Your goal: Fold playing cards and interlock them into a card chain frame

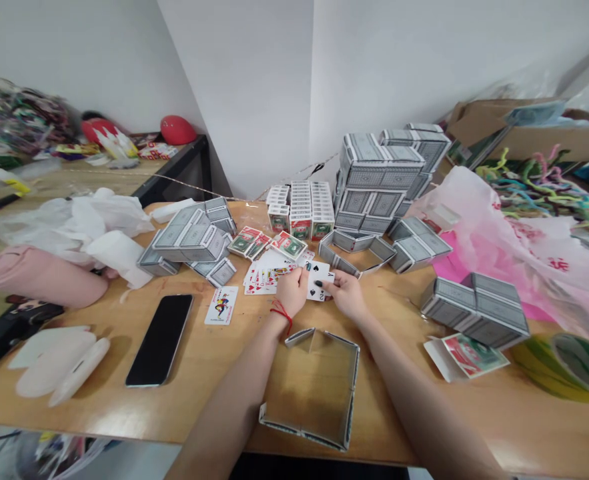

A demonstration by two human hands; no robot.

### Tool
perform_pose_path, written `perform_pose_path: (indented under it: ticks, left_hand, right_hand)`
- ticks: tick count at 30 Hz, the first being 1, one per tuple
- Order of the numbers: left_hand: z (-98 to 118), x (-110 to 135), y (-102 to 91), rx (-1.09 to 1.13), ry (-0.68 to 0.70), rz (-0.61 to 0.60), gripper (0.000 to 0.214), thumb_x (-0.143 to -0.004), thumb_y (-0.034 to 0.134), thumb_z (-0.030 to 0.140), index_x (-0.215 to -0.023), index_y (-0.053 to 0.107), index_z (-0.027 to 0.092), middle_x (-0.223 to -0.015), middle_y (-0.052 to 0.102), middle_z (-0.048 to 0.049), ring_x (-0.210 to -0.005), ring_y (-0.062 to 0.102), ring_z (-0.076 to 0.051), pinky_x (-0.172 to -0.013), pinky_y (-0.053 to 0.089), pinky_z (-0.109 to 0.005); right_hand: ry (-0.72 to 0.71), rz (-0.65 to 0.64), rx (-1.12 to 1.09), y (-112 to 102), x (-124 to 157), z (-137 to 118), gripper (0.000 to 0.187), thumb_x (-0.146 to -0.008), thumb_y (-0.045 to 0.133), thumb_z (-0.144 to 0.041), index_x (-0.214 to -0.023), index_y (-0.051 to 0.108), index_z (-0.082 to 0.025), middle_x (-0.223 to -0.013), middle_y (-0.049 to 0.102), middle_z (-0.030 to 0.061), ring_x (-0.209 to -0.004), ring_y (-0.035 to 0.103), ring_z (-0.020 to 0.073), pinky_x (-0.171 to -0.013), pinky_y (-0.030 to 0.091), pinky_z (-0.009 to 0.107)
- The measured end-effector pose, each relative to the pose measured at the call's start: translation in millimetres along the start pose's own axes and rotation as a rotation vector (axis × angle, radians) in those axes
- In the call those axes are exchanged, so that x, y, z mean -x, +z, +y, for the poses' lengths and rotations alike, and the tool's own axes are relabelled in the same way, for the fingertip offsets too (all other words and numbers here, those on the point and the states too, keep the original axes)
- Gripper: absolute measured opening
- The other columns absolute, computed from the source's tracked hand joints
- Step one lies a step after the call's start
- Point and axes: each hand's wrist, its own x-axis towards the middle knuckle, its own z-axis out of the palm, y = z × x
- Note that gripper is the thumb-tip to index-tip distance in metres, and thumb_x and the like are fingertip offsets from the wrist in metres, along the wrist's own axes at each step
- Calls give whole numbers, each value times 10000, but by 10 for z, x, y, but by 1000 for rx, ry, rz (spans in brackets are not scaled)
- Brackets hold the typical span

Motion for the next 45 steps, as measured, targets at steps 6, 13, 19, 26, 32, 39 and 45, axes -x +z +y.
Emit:
perform_pose_path:
  ticks: [6,13,19,26,32,39,45]
  left_hand:
    - [11,-10,0,-61,28,12,441,-844,347,340,-441,396,168,-406,399,-4,-391,309,-87,-469,169,-260]
    - [45,4,-27,16,22,21,490,-835,352,406,-407,373,168,-371,351,8,-389,302,-80,-462,184,-255]
    - [88,30,-38,127,44,16,439,-819,387,423,-457,384,175,-410,340,27,-432,310,-86,-478,220,-239]
    - [96,46,-41,220,58,-115,270,-809,409,371,-612,433,187,-502,438,27,-491,399,-101,-515,274,-223]
    - [104,54,-53,104,43,-106,380,-811,385,441,-529,394,186,-440,386,27,-453,370,-98,-489,254,-227]
    - [69,52,-27,135,62,-142,412,-848,337,411,-517,424,181,-455,469,-1,-468,429,-101,-498,296,-220]
    - [64,71,-26,200,101,-41,282,-839,391,349,-703,563,172,-621,571,-23,-592,507,-123,-578,363,-226]
  right_hand:
    - [11,-7,-33,5,7,-16,272,-561,677,-374,-662,536,-164,-588,618,4,-478,540,126,-441,434,243]
    - [-10,21,-19,15,7,0,269,-566,674,-383,-640,530,-168,-562,596,-2,-477,518,118,-425,419,225]
    - [-53,118,-8,-3,-5,4,256,-576,658,-390,-642,535,-175,-573,603,-3,-487,515,122,-446,411,233]
    - [-109,252,-69,-17,-17,35,199,-601,634,-348,-690,545,-193,-586,605,-11,-517,526,136,-485,419,248]
    - [-103,276,-101,-14,-35,30,260,-587,648,-372,-749,568,-185,-638,640,9,-555,556,153,-500,436,260]
    - [-79,232,-98,-33,-54,-7,282,-574,663,-391,-741,580,-180,-629,649,20,-520,549,149,-479,428,261]
    - [-84,195,-105,-27,-43,-14,275,-590,655,-383,-749,575,-173,-676,657,20,-511,542,134,-458,412,242]
